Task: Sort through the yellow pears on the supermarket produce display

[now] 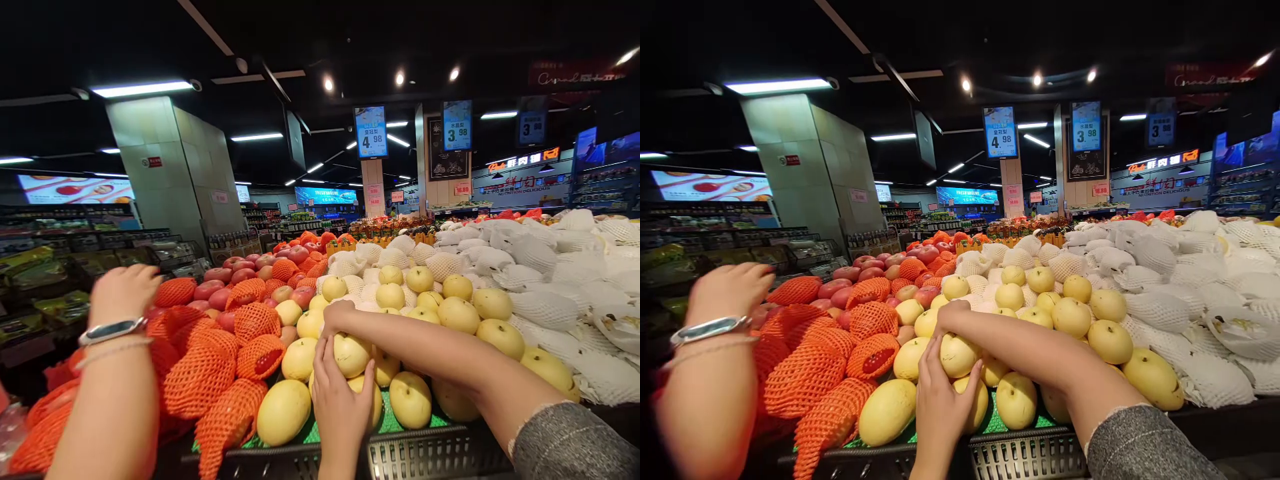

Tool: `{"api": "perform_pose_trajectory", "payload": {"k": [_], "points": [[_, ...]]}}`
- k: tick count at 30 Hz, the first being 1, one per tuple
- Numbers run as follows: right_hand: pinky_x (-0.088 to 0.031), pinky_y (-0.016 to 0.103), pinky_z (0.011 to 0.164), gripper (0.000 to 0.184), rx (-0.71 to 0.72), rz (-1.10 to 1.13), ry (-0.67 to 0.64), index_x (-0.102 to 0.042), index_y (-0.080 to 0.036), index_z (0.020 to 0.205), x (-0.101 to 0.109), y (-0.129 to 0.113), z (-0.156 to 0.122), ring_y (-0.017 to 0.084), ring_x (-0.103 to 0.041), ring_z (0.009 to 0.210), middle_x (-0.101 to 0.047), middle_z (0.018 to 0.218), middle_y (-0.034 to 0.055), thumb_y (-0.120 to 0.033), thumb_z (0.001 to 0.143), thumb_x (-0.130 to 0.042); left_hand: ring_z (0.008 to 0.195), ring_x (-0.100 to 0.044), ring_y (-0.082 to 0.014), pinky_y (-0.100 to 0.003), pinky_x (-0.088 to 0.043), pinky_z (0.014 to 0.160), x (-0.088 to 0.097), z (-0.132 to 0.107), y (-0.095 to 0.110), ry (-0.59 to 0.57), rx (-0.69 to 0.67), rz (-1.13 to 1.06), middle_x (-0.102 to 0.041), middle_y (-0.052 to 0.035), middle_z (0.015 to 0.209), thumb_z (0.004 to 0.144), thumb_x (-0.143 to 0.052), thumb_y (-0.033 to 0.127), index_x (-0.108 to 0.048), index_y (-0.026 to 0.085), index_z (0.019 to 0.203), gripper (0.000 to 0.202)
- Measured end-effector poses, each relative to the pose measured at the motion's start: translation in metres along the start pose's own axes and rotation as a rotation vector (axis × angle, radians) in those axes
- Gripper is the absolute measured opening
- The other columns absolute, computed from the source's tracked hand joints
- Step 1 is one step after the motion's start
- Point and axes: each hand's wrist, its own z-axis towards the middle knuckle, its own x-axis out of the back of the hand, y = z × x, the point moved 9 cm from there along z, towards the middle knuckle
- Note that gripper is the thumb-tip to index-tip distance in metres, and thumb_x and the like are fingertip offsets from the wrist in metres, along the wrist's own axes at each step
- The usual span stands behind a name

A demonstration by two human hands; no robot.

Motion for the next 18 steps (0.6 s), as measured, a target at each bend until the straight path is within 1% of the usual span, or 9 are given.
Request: {"api": "perform_pose_trajectory", "payload": {"k": [2, 5, 8, 10, 12, 14, 15, 16, 18], "points": [[-0.058, 0.041, 0.090, 0.056, -0.025, 0.022, 0.007, -0.071, -0.010, 0.100, 0.006, 0.004, -0.013, 0.032, -0.070, 0.102, -0.074, 0.104, 0.0142, -0.043, 0.060, -0.093, 0.138, -0.047, -0.0368, -0.051, -0.048, 0.111, 0.000, 0.003, -0.002, 0.001, 0.013, -0.011, -0.045, -0.0053, 0.149, 0.079, -0.067, 0.051, -0.029, 0.035, 0.149, 0.081], [-0.057, 0.037, 0.091, 0.069, -0.055, 0.082, 0.109, -0.067, -0.012, 0.110, 0.024, 0.015, -0.033, 0.030, -0.069, 0.104, -0.073, 0.109, 0.0132, -0.054, 0.062, -0.090, 0.126, -0.056, -0.0382, -0.053, -0.050, 0.106, 0.001, 0.006, -0.004, -0.021, 0.045, -0.008, -0.056, -0.0138, 0.136, 0.082, -0.065, 0.053, -0.037, 0.024, 0.140, 0.071], [-0.056, 0.037, 0.089, 0.081, -0.055, 0.136, 0.283, -0.059, -0.010, 0.122, 0.050, 0.034, -0.054, 0.031, -0.068, 0.105, -0.070, 0.115, 0.0154, -0.066, 0.068, -0.083, 0.114, -0.061, -0.0403, -0.055, -0.052, 0.098, -0.001, 0.012, -0.008, -0.086, 0.129, 0.034, -0.062, -0.0167, 0.123, 0.078, -0.071, 0.050, -0.040, 0.019, 0.128, 0.066], [-0.053, 0.034, 0.095, 0.083, 0.019, 0.146, 0.421, -0.051, -0.013, 0.130, 0.073, 0.046, -0.076, 0.027, -0.064, 0.112, -0.066, 0.124, 0.0125, -0.063, 0.071, -0.081, 0.113, -0.061, -0.0398, -0.053, -0.052, 0.097, -0.003, 0.016, -0.009, -0.134, 0.171, 0.063, -0.061, -0.0159, 0.121, 0.077, -0.075, 0.047, -0.038, 0.019, 0.123, 0.066], [-0.048, 0.029, 0.101, 0.084, 0.165, 0.153, 0.594, -0.046, -0.016, 0.133, 0.097, 0.055, -0.115, 0.023, -0.059, 0.119, -0.062, 0.130, 0.0090, -0.054, 0.069, -0.084, 0.114, -0.060, -0.0389, -0.051, -0.052, 0.097, -0.002, 0.021, -0.009, -0.151, 0.189, 0.077, -0.059, -0.0156, 0.123, 0.076, -0.077, 0.044, -0.036, 0.019, 0.122, 0.067], [-0.047, 0.028, 0.101, 0.081, 0.314, 0.204, 0.785, -0.048, -0.016, 0.129, 0.114, 0.069, -0.173, 0.023, -0.059, 0.118, -0.063, 0.126, 0.0083, -0.045, 0.063, -0.085, 0.113, -0.061, -0.0379, -0.049, -0.053, 0.095, 0.000, 0.024, -0.011, -0.154, 0.208, 0.081, -0.059, -0.0144, 0.122, 0.075, -0.079, 0.043, -0.035, 0.019, 0.121, 0.068], [-0.049, 0.030, 0.099, 0.079, 0.357, 0.263, 0.871, -0.050, -0.017, 0.126, 0.117, 0.080, -0.206, 0.024, -0.061, 0.113, -0.064, 0.122, 0.0083, -0.044, 0.061, -0.085, 0.114, -0.061, -0.0375, -0.049, -0.053, 0.095, 0.001, 0.026, -0.012, -0.149, 0.214, 0.079, -0.059, -0.0139, 0.123, 0.075, -0.080, 0.043, -0.036, 0.019, 0.122, 0.069], [-0.050, 0.031, 0.098, 0.076, 0.368, 0.344, 0.945, -0.051, -0.020, 0.124, 0.115, 0.095, -0.239, 0.025, -0.063, 0.110, -0.065, 0.119, 0.0079, -0.046, 0.060, -0.083, 0.115, -0.060, -0.0371, -0.048, -0.053, 0.096, 0.002, 0.028, -0.012, -0.138, 0.215, 0.093, -0.059, -0.0136, 0.125, 0.076, -0.080, 0.044, -0.036, 0.019, 0.125, 0.070], [-0.052, 0.037, 0.094, 0.075, 0.309, 0.541, 1.077, -0.051, -0.028, 0.126, 0.097, 0.132, -0.300, 0.027, -0.065, 0.108, -0.065, 0.120, 0.0079, -0.055, 0.061, -0.078, 0.122, -0.057, -0.0364, -0.048, -0.051, 0.100, 0.006, 0.035, -0.012, -0.102, 0.194, 0.170, -0.056, -0.0144, 0.132, 0.079, -0.077, 0.046, -0.036, 0.018, 0.135, 0.075]]}}
